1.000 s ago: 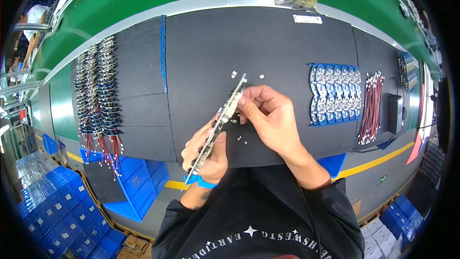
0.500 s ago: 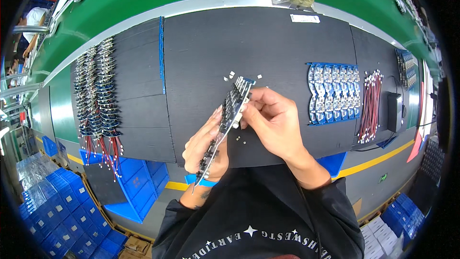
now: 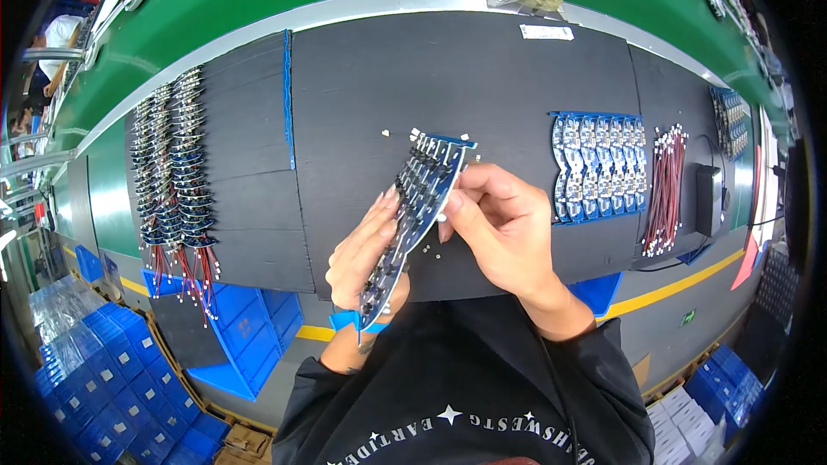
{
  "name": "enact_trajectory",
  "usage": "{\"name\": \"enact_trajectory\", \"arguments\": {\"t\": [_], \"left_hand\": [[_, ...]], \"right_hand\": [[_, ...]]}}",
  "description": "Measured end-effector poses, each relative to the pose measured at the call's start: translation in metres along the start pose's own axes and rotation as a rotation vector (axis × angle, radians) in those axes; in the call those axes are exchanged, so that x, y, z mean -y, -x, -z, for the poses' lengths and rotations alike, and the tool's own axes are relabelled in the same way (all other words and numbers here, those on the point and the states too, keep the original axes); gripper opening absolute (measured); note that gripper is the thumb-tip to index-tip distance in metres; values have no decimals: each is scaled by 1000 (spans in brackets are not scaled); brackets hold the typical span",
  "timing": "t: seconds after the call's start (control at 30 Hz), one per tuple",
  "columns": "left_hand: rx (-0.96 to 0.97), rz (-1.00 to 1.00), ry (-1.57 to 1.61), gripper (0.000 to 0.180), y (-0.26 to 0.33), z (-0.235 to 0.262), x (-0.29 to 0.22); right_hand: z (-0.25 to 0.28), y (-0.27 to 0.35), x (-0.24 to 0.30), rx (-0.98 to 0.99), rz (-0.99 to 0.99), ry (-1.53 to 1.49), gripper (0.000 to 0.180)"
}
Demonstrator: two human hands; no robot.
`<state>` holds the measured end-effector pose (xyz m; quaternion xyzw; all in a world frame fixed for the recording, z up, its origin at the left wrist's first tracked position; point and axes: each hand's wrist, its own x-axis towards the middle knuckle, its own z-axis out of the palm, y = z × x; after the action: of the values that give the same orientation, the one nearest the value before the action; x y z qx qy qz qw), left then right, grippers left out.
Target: The recorder is inserting LED components into circular circuit board panels and organizing wiring harnesses at a factory workstation.
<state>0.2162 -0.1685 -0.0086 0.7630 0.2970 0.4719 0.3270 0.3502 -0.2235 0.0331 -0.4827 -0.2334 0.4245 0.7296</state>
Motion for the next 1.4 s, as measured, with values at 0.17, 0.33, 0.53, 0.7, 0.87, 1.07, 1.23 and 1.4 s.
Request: {"name": "enact_trajectory", "arguments": {"t": [0.17, 0.33, 0.53, 0.7, 0.87, 1.07, 1.23, 1.4], "left_hand": [[-50, -49, 34, 21, 2, -2, 6], [-110, 138, 7, 22, 10, 3, 6], [92, -137, 26, 18, -7, 2, 6], [120, -119, -20, 20, -8, 6, 5], [-443, 390, 303, 24, 5, -1, -3], [-402, 440, 602, 27, 6, 10, -10], [-463, 481, 633, 28, 13, 7, -18], [-382, 438, 436, 30, 26, 8, -11]], "right_hand": [[5, -3, 3, 11, -205, -19, 13], [17, 3, -1, 3, -235, 227, 14], [-1, 1, 14, -3, -7, -67, 13], [5, 1, 22, 41, -168, -28, 12], [17, 1, 10, 39, -264, 105, 13], [19, -3, -28, -129, -141, 269, 16], [11, -10, -37, -133, -74, 100, 19], [14, -12, -34, -120, -170, 105, 21]]}}
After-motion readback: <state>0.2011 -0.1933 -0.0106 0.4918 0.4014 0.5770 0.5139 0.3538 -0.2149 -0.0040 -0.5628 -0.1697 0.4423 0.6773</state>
